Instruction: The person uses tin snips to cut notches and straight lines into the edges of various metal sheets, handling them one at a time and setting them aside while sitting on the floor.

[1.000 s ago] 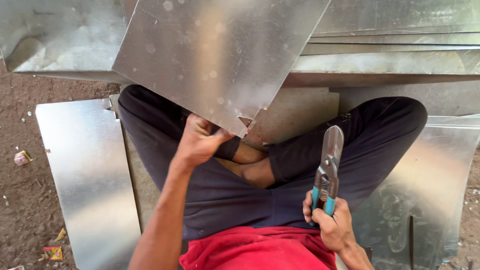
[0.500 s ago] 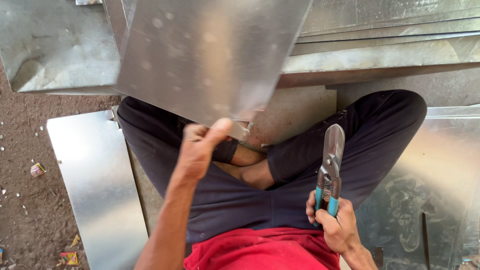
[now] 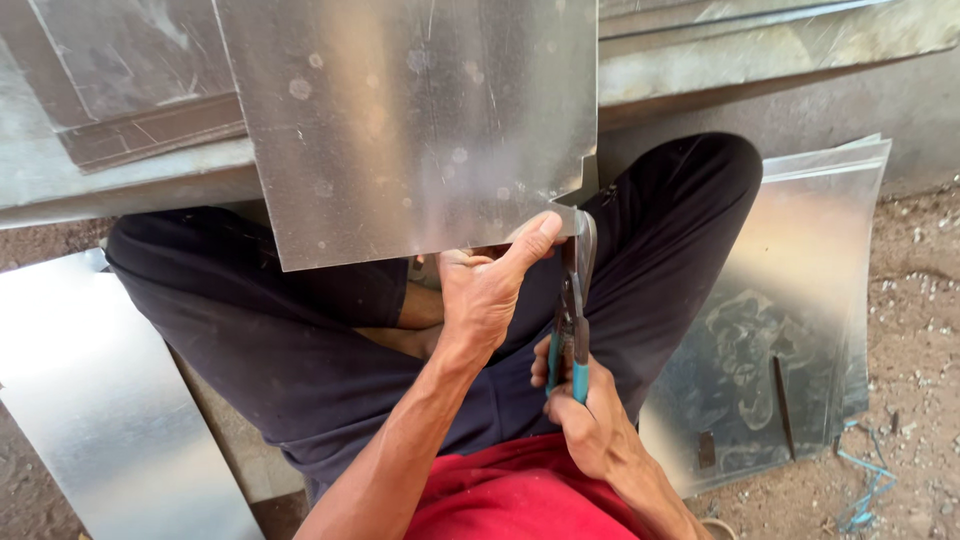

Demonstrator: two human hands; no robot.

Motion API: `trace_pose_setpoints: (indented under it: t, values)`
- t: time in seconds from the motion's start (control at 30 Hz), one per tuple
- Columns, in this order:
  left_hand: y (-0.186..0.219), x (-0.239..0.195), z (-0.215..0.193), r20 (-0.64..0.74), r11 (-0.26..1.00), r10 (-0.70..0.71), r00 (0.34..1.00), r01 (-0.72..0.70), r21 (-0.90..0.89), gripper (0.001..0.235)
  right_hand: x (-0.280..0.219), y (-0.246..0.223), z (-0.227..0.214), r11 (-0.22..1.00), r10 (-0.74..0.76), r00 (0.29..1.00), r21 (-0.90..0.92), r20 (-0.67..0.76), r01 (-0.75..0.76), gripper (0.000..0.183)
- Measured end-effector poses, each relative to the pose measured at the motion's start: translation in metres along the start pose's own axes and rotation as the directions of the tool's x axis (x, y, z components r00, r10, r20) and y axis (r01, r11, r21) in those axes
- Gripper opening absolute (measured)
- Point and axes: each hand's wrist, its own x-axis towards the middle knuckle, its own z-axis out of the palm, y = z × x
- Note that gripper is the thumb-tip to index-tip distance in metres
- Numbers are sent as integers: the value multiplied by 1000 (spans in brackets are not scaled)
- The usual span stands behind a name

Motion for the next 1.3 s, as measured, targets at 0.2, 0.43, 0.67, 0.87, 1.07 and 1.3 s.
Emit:
trace_pose_setpoints:
  t: [0.2,0.43,0.67,0.87,1.07,1.3]
  values:
    - [2,-1,1,-20,994,5,1000,-3,110,25,5,9,1,999,31,998,-40,-57,-33,37]
    - [17,-2,-13,29,995,44,999,-41,-91,25,10,10,7,999,-11,995,-33,-100,8,21]
    - [0,2,-11,87,998,-51,995,53,-28,25,-3,6,3,999,-22,999,-45,-35,20,34]
    - [-5,1,-11,80,999,-45,996,47,-25,24,0,12,3,989,-17,995,-148,-103,2,22]
    - [27,-11,-18,-49,994,113,992,-112,13,39,-1,15,-1,992,45,992,-108,-120,-58,21]
    - [82,-49,-93,-355,957,281,891,-286,40,16,-25,-4,-25,948,180,970,-292,166,-126,47]
